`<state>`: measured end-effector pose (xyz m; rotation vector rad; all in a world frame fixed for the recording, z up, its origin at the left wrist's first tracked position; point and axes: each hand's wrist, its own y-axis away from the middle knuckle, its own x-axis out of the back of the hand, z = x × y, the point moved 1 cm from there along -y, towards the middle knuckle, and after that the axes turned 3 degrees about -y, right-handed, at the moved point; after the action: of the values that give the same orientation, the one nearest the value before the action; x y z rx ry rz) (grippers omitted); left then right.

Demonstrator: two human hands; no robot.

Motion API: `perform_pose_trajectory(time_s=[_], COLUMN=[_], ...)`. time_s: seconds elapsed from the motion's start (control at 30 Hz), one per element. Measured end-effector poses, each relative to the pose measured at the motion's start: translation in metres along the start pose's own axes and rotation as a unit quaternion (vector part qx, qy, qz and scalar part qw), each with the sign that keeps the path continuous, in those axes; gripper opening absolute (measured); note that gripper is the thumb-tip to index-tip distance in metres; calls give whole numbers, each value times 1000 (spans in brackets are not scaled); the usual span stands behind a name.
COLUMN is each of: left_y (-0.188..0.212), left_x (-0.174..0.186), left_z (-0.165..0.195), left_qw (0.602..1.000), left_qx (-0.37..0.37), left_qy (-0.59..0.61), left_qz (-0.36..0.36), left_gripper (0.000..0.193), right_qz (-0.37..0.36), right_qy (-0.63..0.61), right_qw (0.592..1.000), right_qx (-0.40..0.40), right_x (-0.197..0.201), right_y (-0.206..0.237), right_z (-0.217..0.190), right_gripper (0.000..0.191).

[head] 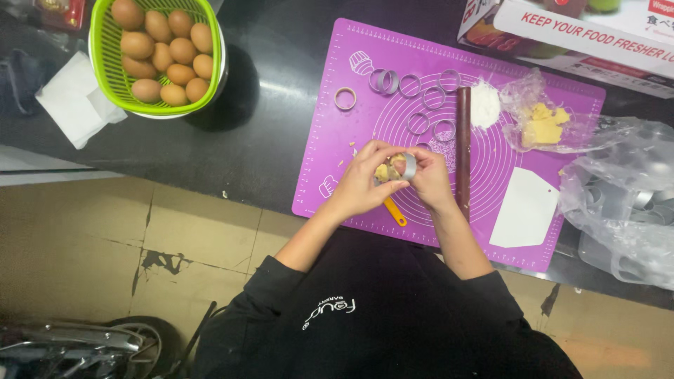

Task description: The person presses yellow dough into a round metal cutter, trims off the excess dough with a small knife, and pushes the shaped dough ring out of the cutter onto the mat. They repeat this cycle, occasionally gathering scraps of dough back together and cutting pieces from the larger dough mass.

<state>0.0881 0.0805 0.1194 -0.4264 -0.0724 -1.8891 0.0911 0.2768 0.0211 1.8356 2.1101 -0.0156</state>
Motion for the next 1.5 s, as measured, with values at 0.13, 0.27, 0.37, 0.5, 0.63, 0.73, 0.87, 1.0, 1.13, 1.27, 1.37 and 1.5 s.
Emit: perform_pose_trajectory(time_s=[0.13, 0.27, 0.37, 0.5, 0.63, 0.73, 0.87, 1.0, 1.13, 1.27, 1.37, 1.5], left_y=[20, 33, 42, 45, 46, 47, 48, 49, 49, 49, 49, 48], left_x=[8, 11, 11, 12, 11, 14, 16, 17, 17, 17, 17, 16], left_z=[-5, -13, -16, -16, -16, -17, -17, -15, -15, -16, -16, -17], left_qw=[1000, 1000, 999, 998, 998, 997, 997, 997, 997, 997, 997, 996], left_qx=[0, -4, -18, -26, -11, -38, -28, -34, -41, -39, -54, -58], left_qy=[-8, -29, -40, -56, -56, -61, -71, -71, -59, -59, -53, -62], left_qz=[-6, 0, -9, -11, -14, -3, -13, -8, -33, -24, -27, -20], left_gripper=[57, 57, 58, 58, 57, 57, 56, 59, 56, 58, 63, 58], right_qz=[-5, -94, -111, -108, -87, -72, -96, -52, -72, -73, -51, -91], right_qy=[-11, -85, -78, -32, 13, 35, 9, 17, 27, 19, 38, 16], right_qw=[1000, 989, 988, 991, 995, 996, 995, 998, 997, 997, 998, 996], right_qx=[-10, -79, -79, -66, -38, -25, -8, -26, -22, -20, -10, -5], right_x=[-18, -24, -26, -25, -24, -27, -31, -32, -30, -30, -32, -29], right_y=[7, 12, 16, 16, 18, 22, 21, 24, 25, 24, 25, 24], right_z=[8, 9, 13, 17, 17, 17, 19, 23, 22, 22, 24, 27], right_gripper=[26, 32, 29, 31, 31, 27, 35, 26, 28, 30, 25, 26])
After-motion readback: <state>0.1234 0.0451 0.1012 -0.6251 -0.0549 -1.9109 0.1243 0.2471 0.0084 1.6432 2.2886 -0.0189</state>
